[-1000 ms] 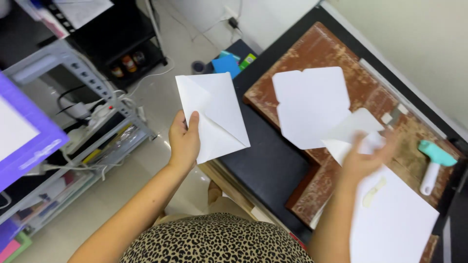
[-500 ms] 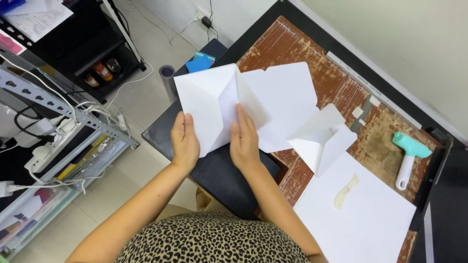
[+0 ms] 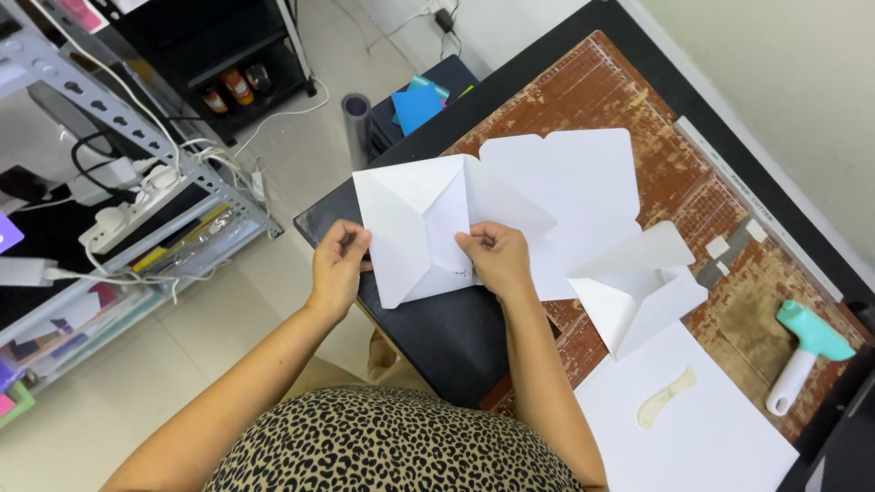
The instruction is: Folding paper envelopes and preparing paper on a cutting mat for a machine
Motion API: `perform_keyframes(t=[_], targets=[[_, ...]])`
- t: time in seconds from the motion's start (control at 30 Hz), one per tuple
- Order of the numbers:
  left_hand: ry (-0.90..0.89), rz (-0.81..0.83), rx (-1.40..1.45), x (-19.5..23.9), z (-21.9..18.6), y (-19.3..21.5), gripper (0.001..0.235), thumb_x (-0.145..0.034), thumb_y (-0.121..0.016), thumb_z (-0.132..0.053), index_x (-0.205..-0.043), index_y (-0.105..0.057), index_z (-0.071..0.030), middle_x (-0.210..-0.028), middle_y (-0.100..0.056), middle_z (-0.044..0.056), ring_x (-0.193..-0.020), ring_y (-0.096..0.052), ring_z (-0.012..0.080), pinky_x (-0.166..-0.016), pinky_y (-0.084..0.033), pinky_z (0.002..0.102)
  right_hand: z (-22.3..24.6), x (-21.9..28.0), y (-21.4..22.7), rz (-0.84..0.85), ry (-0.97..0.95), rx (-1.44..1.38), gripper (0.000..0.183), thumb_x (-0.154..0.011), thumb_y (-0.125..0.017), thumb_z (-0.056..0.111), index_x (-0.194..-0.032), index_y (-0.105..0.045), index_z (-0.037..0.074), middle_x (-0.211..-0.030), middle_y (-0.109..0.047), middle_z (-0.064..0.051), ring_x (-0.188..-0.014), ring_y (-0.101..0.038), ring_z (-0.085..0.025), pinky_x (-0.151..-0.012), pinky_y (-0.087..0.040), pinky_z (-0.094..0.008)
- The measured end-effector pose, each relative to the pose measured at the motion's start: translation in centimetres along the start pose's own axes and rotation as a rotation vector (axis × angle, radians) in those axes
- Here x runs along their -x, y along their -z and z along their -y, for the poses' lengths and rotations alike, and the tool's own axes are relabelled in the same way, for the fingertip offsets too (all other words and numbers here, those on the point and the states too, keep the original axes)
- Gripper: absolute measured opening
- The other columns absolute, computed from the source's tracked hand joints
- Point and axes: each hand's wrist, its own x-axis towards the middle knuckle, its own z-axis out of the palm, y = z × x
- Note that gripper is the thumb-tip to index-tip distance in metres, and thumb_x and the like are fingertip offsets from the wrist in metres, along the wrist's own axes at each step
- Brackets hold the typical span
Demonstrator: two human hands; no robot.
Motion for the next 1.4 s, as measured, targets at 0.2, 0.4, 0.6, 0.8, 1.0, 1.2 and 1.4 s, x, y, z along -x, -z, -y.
perform_keyframes(t=[0.2,0.4,0.6,0.8,1.0,1.2,1.4], targets=[[-0.116,0.09,-0.108,-0.4,2.8,0.9,0.009,-0.103,-0.062,-0.014,-0.099,-0.061,-0.006,-0.083,-0.057,0.007,-0.079,-0.063,0.0181,-0.07,-0.064,0.036,-3.1,-2.0,0.1,-0.031,0.054,0.086,0.01,-0.09,-0.075,0.015,-0.095,-0.08,0.009,-0.077,-0.074,-0.015,-0.064,-0.067,-0.021,-0.049,-0.059,-0.035],[-0.139,0.002,-0.371,1.0,-0.2,-1.0,0.01,-0.102,-0.062,-0.03,-0.093,-0.064,-0.025,-0.07,-0.063,-0.005,-0.07,-0.067,0.0136,-0.069,-0.054,0.028,-6.3,-4.0,4.6,-0.116,0.262,0.258,0.008,-0.095,-0.079,0.02,-0.097,-0.08,0.013,-0.085,-0.073,-0.014,-0.081,-0.068,-0.024,-0.069,-0.057,-0.043],[-0.029,0.044,-0.031,5.3,-0.8,0.0,0.016,-0.104,-0.055,-0.013,-0.089,-0.053,-0.011,-0.069,-0.057,0.006,-0.058,-0.058,0.0131,-0.04,-0.051,0.023,-4.7,-3.9,11.2,-0.255,0.254,0.191,0.005,-0.096,-0.072,0.012,-0.099,-0.075,0.013,-0.09,-0.069,0.004,-0.088,-0.061,-0.009,-0.082,-0.05,-0.024],[0.317,-0.057,0.102,6.6,2.1,3.1,0.012,-0.108,-0.049,-0.011,-0.099,-0.052,-0.003,-0.074,-0.06,0.015,-0.059,-0.064,0.0227,-0.05,-0.065,0.033,-6.9,-8.2,19.6,-0.489,0.592,0.151,0.017,-0.099,-0.066,-0.006,-0.109,-0.075,0.003,-0.102,-0.071,-0.008,-0.095,-0.068,-0.018,-0.085,-0.057,-0.032],[0.558,0.182,0.027,6.8,1.1,3.2,0.035,-0.099,-0.065,-0.034,-0.106,-0.057,-0.001,-0.086,-0.057,0.017,-0.059,-0.069,0.0253,-0.052,-0.066,0.038,2.7,-2.9,9.2,-0.243,0.379,-0.041,0.018,-0.121,-0.062,0.01,-0.106,-0.06,0.021,-0.095,-0.057,0.002,-0.083,-0.055,-0.01,-0.059,-0.04,-0.023],[0.435,0.408,0.369,8.5,-2.3,16.6,0.082,-0.096,-0.024,-0.071,-0.122,-0.057,0.0,-0.114,-0.067,0.021,-0.095,-0.07,0.0327,-0.084,-0.063,0.045,7.2,0.9,-3.8,0.402,0.485,0.533,0.013,-0.106,-0.066,0.018,-0.105,-0.073,0.008,-0.087,-0.065,0.004,-0.08,-0.054,-0.009,-0.07,-0.043,-0.025],[0.292,0.262,0.654,15.3,-4.4,28.2,0.035,-0.097,-0.07,-0.036,-0.122,-0.057,-0.015,-0.104,-0.075,0.003,-0.097,-0.075,0.02,-0.093,-0.061,0.049,1.2,3.6,-25.3,0.548,0.49,0.486,0.01,-0.098,-0.071,0.018,-0.101,-0.077,0.012,-0.077,-0.073,-0.017,-0.074,-0.069,-0.03,-0.071,-0.052,-0.041]])
